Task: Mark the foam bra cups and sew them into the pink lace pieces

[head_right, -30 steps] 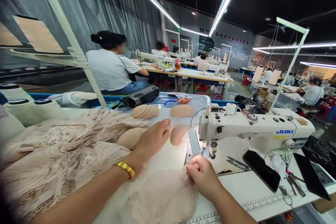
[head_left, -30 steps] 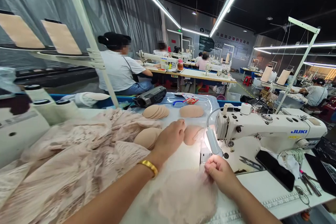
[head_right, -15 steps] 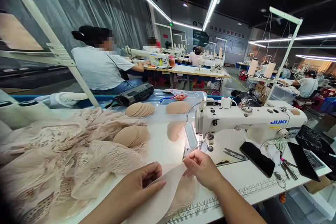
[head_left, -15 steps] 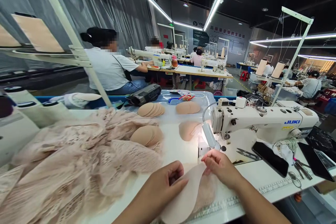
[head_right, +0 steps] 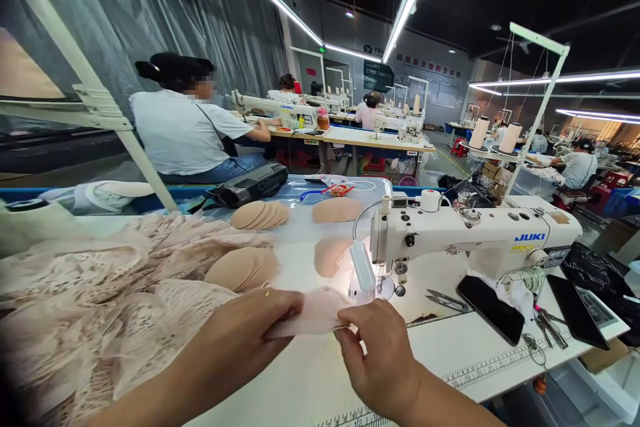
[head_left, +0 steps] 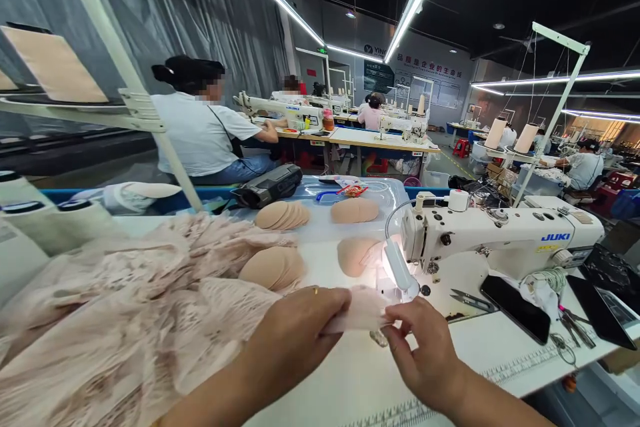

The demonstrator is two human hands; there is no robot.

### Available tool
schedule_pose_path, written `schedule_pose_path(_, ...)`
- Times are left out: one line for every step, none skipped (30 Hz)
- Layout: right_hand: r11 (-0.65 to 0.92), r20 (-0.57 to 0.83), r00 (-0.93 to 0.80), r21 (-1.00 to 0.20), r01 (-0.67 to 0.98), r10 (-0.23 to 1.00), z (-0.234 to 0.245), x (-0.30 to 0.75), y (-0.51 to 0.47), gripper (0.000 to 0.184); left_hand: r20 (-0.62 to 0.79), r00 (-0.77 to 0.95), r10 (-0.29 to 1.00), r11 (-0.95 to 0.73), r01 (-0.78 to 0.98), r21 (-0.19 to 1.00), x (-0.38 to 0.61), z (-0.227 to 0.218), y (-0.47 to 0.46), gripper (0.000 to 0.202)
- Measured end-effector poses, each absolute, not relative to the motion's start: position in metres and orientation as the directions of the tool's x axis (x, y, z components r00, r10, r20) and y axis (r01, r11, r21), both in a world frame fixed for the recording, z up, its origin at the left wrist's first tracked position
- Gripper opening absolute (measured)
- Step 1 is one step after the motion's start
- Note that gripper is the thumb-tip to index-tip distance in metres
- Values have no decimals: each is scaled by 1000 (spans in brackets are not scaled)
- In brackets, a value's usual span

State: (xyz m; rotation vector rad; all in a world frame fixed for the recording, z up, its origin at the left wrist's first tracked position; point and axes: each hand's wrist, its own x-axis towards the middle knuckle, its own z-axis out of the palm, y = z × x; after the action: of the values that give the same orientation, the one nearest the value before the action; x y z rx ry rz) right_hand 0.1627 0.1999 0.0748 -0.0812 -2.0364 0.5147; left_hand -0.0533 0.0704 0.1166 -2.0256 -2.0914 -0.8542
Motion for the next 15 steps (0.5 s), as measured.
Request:
schedule_pose_path(937,809,-548,-327,-123,210,71,161,205,25,494,-24,869,-87,976,199,-55,112,67,18)
schedule_pose_path(960,782,-604,-263,-93,155,67,160,212,25,482,53,875,-124,985,117,-54,107,65,20)
schedule_pose_path(976,744,-660,-205,-73,107,62,159,220,24,424,112,899,-161,984,82,-52,102,63,19)
schedule_pose_path(986,700,-711,-151,-67,59,58,159,230,25,344,159,925,-199,976,86,-48,98,64,16)
schedule_pose_path(992,655,-756,-100,-76,8,55,160,240,28,276,198,940,-236,966,109,-44,94,66,14)
schedule_pose_path(994,609,-792,-58,-95,-41,52,160,251,30,242,232,942,-269,954,134,-39,91,70,16)
schedule_pose_path(993,567,-819,-21,-117,-85,50,162,261,31,237,263,935,-302,942,148,-34,88,77,22)
schedule_pose_path(990,522,-843,17,-138,-127,48,163,269,31,258,292,921,-334,933,136,-29,85,85,29)
schedule_pose_path(986,484,-860,46,-157,-160,47,164,277,30,289,311,905,-353,930,104,-26,81,94,36)
schedule_pose_path(983,456,-871,63,-172,-182,46,165,283,28,315,324,892,-362,930,66,-24,78,103,39)
schedule_pose_path(981,449,-872,62,-186,-194,45,166,287,26,329,334,883,-364,931,34,-22,74,112,38)
schedule_pose_path(979,460,-866,51,-198,-199,44,168,290,25,332,338,881,-362,932,9,-22,70,120,34)
schedule_pose_path(978,481,-855,34,-204,-195,43,169,292,25,334,337,880,-354,935,-12,-21,65,126,30)
schedule_pose_path(980,504,-845,13,-199,-178,42,172,293,26,339,329,881,-341,940,-25,-22,61,130,28)
schedule_pose_path(983,524,-838,-10,-184,-152,42,175,292,27,349,320,881,-331,943,-30,-22,56,132,27)
